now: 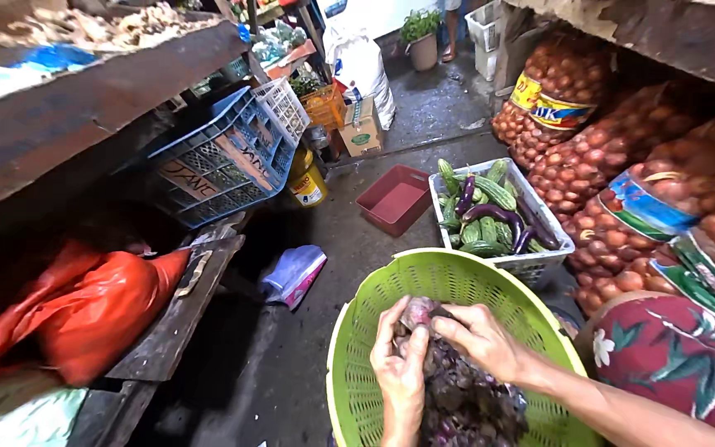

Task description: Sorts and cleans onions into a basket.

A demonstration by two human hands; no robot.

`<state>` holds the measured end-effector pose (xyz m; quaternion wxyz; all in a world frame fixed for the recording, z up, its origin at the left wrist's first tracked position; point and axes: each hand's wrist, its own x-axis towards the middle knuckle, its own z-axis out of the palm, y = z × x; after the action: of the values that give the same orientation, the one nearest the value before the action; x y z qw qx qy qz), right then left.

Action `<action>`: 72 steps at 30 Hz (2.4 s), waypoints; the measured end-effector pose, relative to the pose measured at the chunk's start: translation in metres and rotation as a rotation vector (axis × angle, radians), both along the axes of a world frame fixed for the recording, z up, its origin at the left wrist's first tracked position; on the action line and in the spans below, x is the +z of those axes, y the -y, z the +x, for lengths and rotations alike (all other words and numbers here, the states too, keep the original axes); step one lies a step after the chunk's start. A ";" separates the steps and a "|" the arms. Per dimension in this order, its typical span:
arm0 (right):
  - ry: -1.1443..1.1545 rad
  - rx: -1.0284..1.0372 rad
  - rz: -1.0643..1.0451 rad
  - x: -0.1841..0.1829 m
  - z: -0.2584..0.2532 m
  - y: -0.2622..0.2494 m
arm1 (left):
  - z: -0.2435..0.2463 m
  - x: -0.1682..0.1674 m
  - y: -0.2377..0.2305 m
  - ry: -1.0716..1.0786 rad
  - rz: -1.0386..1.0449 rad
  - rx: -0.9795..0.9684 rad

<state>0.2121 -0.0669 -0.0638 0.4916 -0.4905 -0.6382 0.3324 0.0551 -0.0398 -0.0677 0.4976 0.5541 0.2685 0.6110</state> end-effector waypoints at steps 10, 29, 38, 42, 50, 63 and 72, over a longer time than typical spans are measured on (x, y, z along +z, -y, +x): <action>0.231 0.005 0.184 0.004 0.009 -0.002 | -0.014 0.021 -0.013 0.726 -0.933 -0.395; 0.406 -0.015 0.477 -0.001 0.009 0.003 | -0.017 0.005 -0.014 0.453 -0.520 -0.509; 0.430 -0.208 0.376 0.000 0.014 -0.002 | -0.016 0.005 -0.011 0.348 -0.466 -0.586; 0.473 -0.213 0.492 -0.005 0.015 -0.003 | -0.019 0.007 -0.012 0.298 -0.443 -0.562; 0.437 -0.105 0.476 -0.001 0.018 0.003 | -0.022 0.011 -0.012 0.180 -0.344 -0.560; 0.336 -0.054 0.356 -0.003 0.014 0.007 | -0.016 0.009 -0.007 0.207 -0.296 -0.498; 0.252 -0.005 0.253 -0.001 0.013 0.009 | -0.013 0.007 -0.004 0.250 -0.305 -0.492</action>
<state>0.2253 -0.0763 -0.0645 0.4664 -0.4638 -0.7304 0.1840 0.0419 -0.0359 -0.0608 0.7370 0.4420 0.1519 0.4883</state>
